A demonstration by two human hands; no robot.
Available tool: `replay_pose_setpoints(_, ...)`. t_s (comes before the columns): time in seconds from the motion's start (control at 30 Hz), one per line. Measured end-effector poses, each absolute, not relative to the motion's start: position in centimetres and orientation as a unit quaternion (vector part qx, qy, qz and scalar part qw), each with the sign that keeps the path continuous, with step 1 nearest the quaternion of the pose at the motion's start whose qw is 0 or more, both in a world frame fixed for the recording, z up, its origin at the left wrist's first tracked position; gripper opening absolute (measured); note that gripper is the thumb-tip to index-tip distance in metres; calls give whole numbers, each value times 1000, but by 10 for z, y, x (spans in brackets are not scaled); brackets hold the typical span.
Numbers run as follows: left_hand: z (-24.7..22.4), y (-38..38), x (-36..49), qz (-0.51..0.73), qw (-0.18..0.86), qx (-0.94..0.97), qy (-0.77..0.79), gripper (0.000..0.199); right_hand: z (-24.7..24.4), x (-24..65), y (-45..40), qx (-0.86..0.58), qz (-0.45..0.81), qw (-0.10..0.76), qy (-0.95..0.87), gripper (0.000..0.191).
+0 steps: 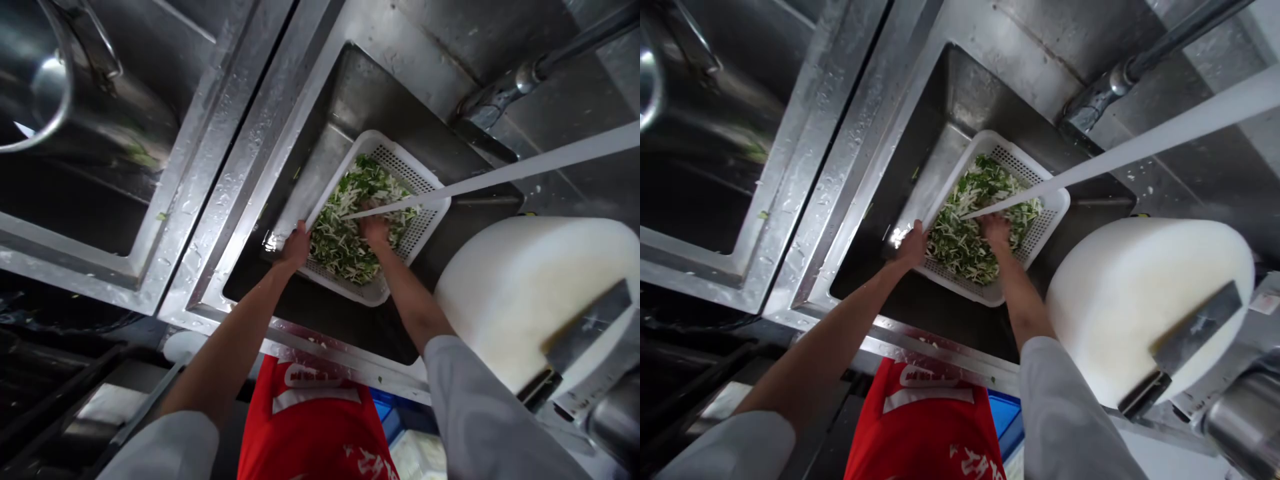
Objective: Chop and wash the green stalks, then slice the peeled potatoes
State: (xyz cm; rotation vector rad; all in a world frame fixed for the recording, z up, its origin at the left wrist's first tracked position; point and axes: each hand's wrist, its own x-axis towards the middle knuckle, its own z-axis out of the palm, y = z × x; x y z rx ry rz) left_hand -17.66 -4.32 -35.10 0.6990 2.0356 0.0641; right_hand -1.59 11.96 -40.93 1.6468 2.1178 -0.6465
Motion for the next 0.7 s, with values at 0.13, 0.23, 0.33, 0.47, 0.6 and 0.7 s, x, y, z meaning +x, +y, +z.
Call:
replay_pose_setpoints(0.13, -353, -45, -177, 46, 479, 285, 829, 34, -408, -42, 108, 729, -175, 196, 632, 70)
replay_pose_setpoints(0.23, -353, -45, -178, 32, 473, 289, 832, 35, -413, -58, 75, 634, -155, 168, 739, 77)
replay_pose_setpoints(0.33, -353, -45, -178, 19, 465, 300, 832, 34, -415, -39, 74, 485, -162, 179, 841, 70)
replay_pose_setpoints(0.47, -357, -45, -178, 37, 469, 301, 830, 32, -405, -9, 114, 519, -165, 207, 813, 67)
replay_pose_setpoints(0.6, -360, -45, -179, 51, 470, 298, 829, 32, -374, -3, 132, 531, -267, 139, 792, 53)
replay_pose_setpoints(0.7, -359, -45, -181, 59, 473, 293, 829, 33, -347, -3, 140, 610, -405, -20, 681, 37)
